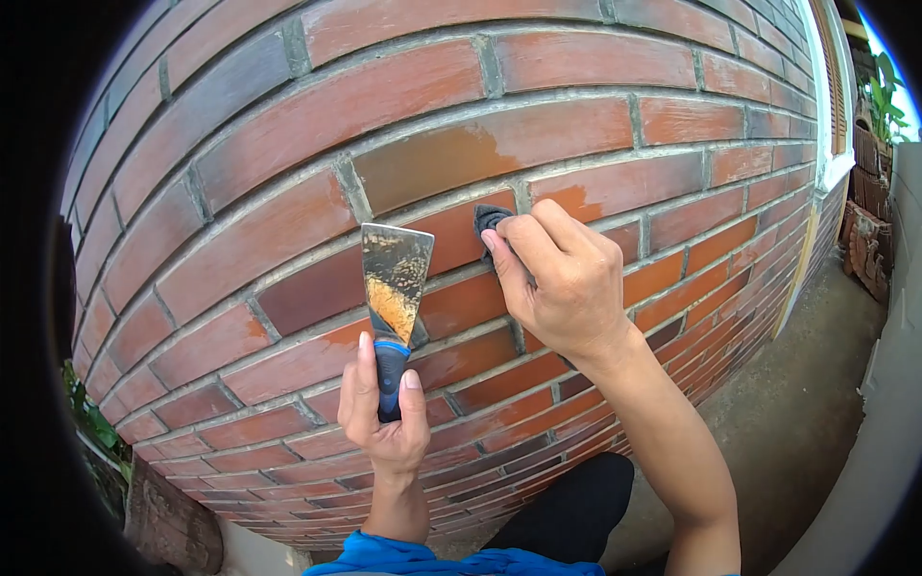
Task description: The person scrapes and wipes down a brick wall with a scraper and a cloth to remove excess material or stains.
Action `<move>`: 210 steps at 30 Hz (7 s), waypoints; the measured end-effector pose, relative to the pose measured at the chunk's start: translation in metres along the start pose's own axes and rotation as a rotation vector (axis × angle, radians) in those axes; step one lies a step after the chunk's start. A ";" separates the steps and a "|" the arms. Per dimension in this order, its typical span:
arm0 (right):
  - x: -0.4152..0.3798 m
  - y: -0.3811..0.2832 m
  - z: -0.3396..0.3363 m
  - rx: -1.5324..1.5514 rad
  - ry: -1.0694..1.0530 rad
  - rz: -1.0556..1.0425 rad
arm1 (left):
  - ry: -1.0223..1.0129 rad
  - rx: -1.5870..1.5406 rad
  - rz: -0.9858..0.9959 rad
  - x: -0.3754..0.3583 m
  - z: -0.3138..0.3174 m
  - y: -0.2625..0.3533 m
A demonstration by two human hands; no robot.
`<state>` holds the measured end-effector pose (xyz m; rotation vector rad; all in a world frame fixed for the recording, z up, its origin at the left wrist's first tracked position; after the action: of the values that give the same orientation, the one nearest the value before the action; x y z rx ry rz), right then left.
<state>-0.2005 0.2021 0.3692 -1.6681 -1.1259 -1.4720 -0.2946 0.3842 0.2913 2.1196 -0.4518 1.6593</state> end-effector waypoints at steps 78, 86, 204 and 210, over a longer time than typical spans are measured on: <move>0.037 -0.015 0.024 -0.147 0.276 -0.283 | 0.222 -0.173 0.112 -0.080 -0.013 -0.047; -0.037 0.270 -0.120 -0.554 0.463 0.692 | 0.211 -0.202 0.178 -0.072 -0.007 -0.038; -0.015 0.307 -0.156 -0.363 0.521 0.268 | 0.038 0.037 0.300 -0.069 0.009 -0.022; -0.028 0.350 -0.175 -0.463 0.594 0.595 | 0.074 0.045 0.325 -0.073 0.008 -0.025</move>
<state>0.0377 -0.1080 0.3976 -1.4913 0.0436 -1.7057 -0.2933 0.4022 0.2156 2.0939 -0.7759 1.9315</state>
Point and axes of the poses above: each hand's wrist, its own x-axis towards the middle knuckle, its own z-axis out of the palm, y = z × x, the point moved 9 cm from there along x, towards the middle knuckle, and after that the axes turned 7 degrees about -y, right-handed, at the moved point
